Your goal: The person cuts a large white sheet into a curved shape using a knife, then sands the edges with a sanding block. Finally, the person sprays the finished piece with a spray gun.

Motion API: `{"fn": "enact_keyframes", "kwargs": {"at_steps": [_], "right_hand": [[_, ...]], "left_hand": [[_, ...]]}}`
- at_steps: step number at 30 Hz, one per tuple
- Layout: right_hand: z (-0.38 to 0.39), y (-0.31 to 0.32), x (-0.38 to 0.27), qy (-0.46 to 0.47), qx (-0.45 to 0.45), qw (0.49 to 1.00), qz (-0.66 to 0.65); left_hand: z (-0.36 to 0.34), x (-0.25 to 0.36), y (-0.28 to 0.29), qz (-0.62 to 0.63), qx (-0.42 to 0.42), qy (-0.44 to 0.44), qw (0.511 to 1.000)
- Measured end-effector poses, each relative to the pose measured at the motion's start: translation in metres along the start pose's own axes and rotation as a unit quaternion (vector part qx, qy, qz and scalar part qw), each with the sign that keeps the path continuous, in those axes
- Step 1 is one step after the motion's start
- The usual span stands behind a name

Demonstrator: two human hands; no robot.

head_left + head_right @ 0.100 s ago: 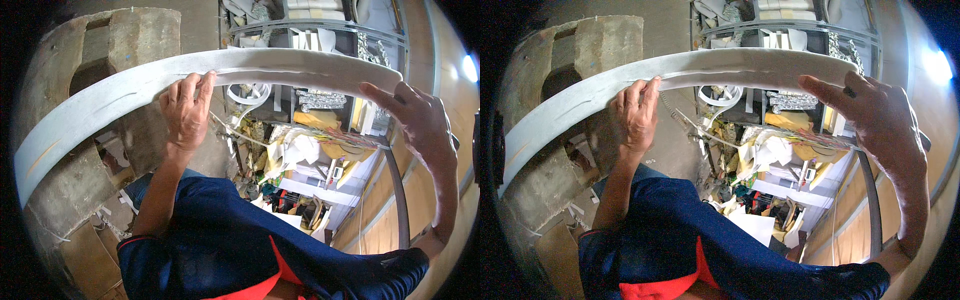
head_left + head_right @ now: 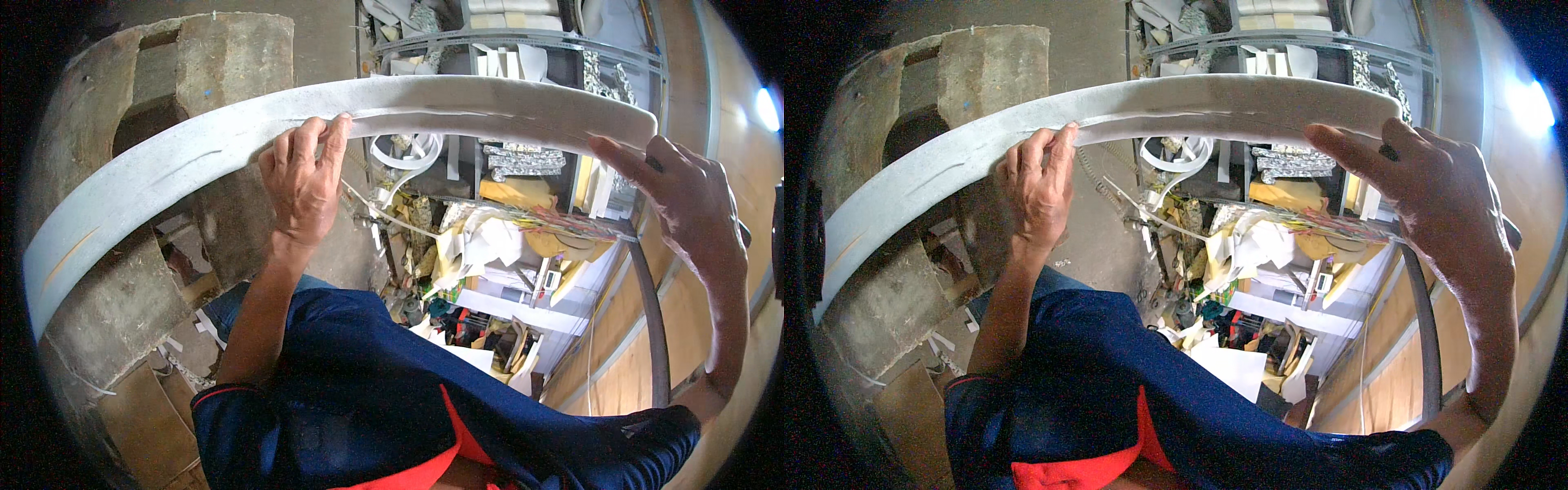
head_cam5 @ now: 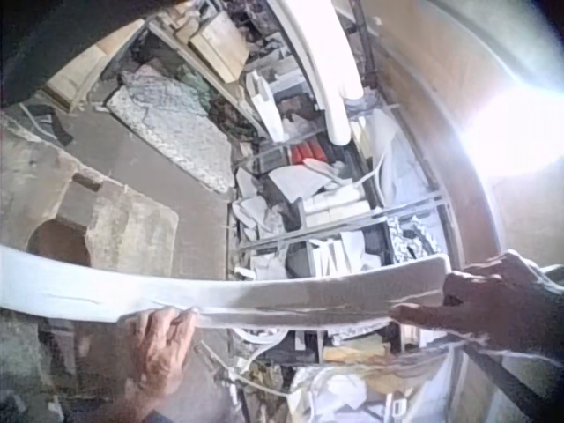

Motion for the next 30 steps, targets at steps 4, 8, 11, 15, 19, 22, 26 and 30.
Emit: {"fn": "enact_keyframes", "kwargs": {"at_steps": [4,8,11,15,19,22,26,30], "right_hand": [[0.002,-0.001,0.003,0.014,0.027,0.999,-0.026],[0.004,0.001,0.005,0.018,0.023,1.0,-0.01],[0.005,0.002,0.004,0.025,0.017,1.0,0.0],[0.005,0.003,0.004,0.025,0.011,1.0,0.001],[0.01,0.003,0.006,0.02,0.002,1.0,0.005],[0.016,0.003,0.006,0.017,-0.005,1.0,0.011],[0.025,0.004,0.007,0.011,-0.009,1.0,0.018],[0.037,0.008,0.012,-0.01,-0.011,1.0,0.026]], "left_hand": [[-0.004,-0.002,-0.004,-0.01,-0.013,0.008,1.0],[-0.002,-0.002,-0.005,-0.011,-0.014,0.004,1.0],[0.001,-0.003,-0.006,-0.014,-0.004,-0.003,1.0],[0.002,-0.004,-0.008,-0.002,-0.004,0.002,1.0],[0.002,-0.004,-0.008,-0.025,-0.006,0.0,1.0],[0.002,-0.003,-0.008,-0.028,-0.007,0.002,1.0],[0.002,-0.004,-0.008,-0.013,-0.026,0.011,1.0],[0.002,-0.004,-0.007,-0.007,-0.037,0.018,0.999]]}}
Point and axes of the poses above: each hand's wrist, its own z-axis away from the middle knuckle, its own y-axis out of the back of the hand, x = y × z, the point moved 3 cm from there along -z, towards the middle knuckle, and after that the axes turned 7 degrees about x, right-handed, at the moved point
